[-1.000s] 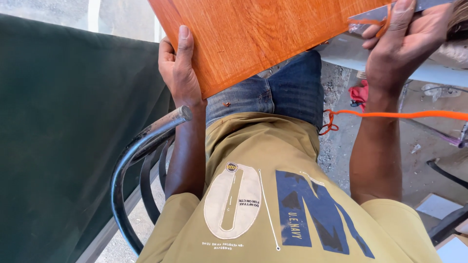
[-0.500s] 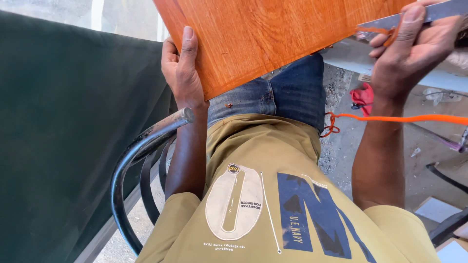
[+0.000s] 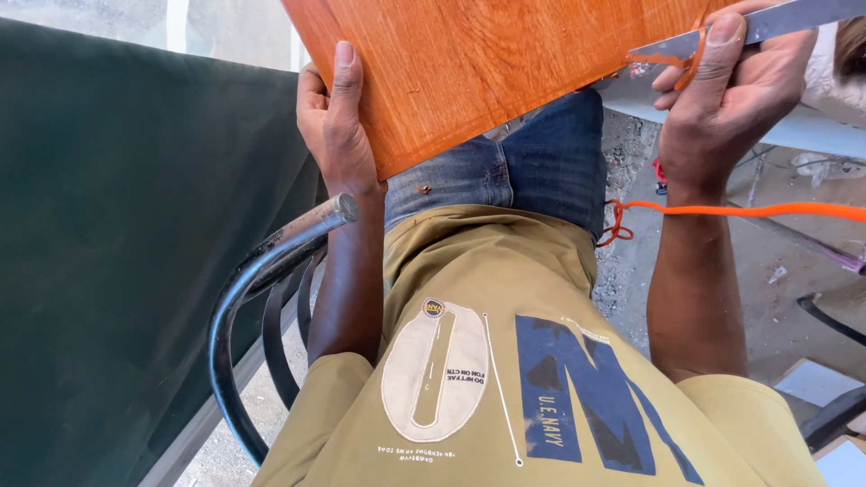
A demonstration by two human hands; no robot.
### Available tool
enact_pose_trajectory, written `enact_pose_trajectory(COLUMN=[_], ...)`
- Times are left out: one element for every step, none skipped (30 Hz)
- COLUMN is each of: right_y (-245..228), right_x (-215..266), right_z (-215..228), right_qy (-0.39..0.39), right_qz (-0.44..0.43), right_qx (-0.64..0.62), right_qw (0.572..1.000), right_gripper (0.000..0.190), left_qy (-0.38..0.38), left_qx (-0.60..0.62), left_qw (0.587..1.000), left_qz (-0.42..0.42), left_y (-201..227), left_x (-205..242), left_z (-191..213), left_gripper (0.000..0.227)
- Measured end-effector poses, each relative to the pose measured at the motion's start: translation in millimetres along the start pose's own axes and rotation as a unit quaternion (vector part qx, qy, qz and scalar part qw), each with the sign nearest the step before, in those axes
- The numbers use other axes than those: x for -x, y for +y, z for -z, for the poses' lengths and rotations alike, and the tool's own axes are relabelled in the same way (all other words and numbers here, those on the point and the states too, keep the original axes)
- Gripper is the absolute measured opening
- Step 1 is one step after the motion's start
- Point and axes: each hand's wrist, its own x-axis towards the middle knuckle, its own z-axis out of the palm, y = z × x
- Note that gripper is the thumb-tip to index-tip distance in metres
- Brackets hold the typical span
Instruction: Scraping the edges of a wooden board using a metal hand tool to smooth or finish them.
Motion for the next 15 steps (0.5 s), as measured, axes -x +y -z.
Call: enact_pose_trajectory(right_y=[-1, -1, -1, -1, -1, -8, -14, -20, -22, -24, -26, -22, -17, -12, 2], right_x=[0, -1, 1, 4, 8, 13, 15, 18, 19, 20, 20, 19, 17, 15, 10], right_z=[-1, -3, -5, -8, -9, -16, -23, -31, -33, -34, -36, -33, -28, -23, -13], right_qy=[0.002, 0.004, 0.004, -0.005, -0.011, -0.007, -0.027, -0.046, -0.05, -0.054, -0.056, -0.057, -0.016, 0.024, 0.022], right_qz=[0.005, 0.01, 0.01, -0.016, -0.045, -0.047, -0.048, -0.048, -0.047, -0.048, -0.046, -0.043, -0.053, -0.064, -0.062], right_qx=[-0.004, -0.007, -0.009, -0.038, -0.065, -0.064, -0.081, -0.097, -0.1, -0.093, -0.086, -0.088, -0.087, -0.087, -0.083], right_qw=[1.0, 1.0, 1.0, 0.999, 0.997, 0.997, 0.995, 0.993, 0.993, 0.993, 0.994, 0.994, 0.995, 0.994, 0.994], right_gripper=[0.026, 0.025, 0.025, 0.027, 0.028, 0.028, 0.027, 0.026, 0.026, 0.027, 0.029, 0.029, 0.028, 0.027, 0.027], left_qy=[-0.004, -0.007, -0.006, -0.002, -0.002, -0.004, -0.004, -0.004, 0.0, -0.002, -0.007, -0.006, 0.0, 0.006, 0.008], left_qx=[-0.002, -0.004, -0.005, -0.005, -0.008, -0.01, -0.007, -0.004, -0.005, 0.007, 0.021, 0.023, 0.008, -0.007, -0.003], left_qw=[1.0, 1.0, 1.0, 1.0, 1.0, 1.0, 1.0, 1.0, 1.0, 1.0, 1.0, 1.0, 1.0, 1.0, 1.0], left_qz=[-0.001, -0.003, -0.004, -0.006, -0.003, -0.001, -0.004, -0.006, -0.009, -0.008, -0.01, -0.014, -0.009, -0.004, -0.002], left_y=[0, 0, 0, -1, -1, -2, -3, -3, -3, -2, -2, 0, -1, -2, -1], left_x=[-1, -1, -1, -1, -1, -1, -2, -3, -2, -1, -2, -2, -2, -2, -3], left_z=[1, 2, 2, 2, 1, 2, 3, 4, 4, 3, 1, 3, 3, 2, 2], left_gripper=[0.043, 0.044, 0.044, 0.044, 0.043, 0.043, 0.045, 0.046, 0.046, 0.045, 0.044, 0.044, 0.045, 0.047, 0.047])
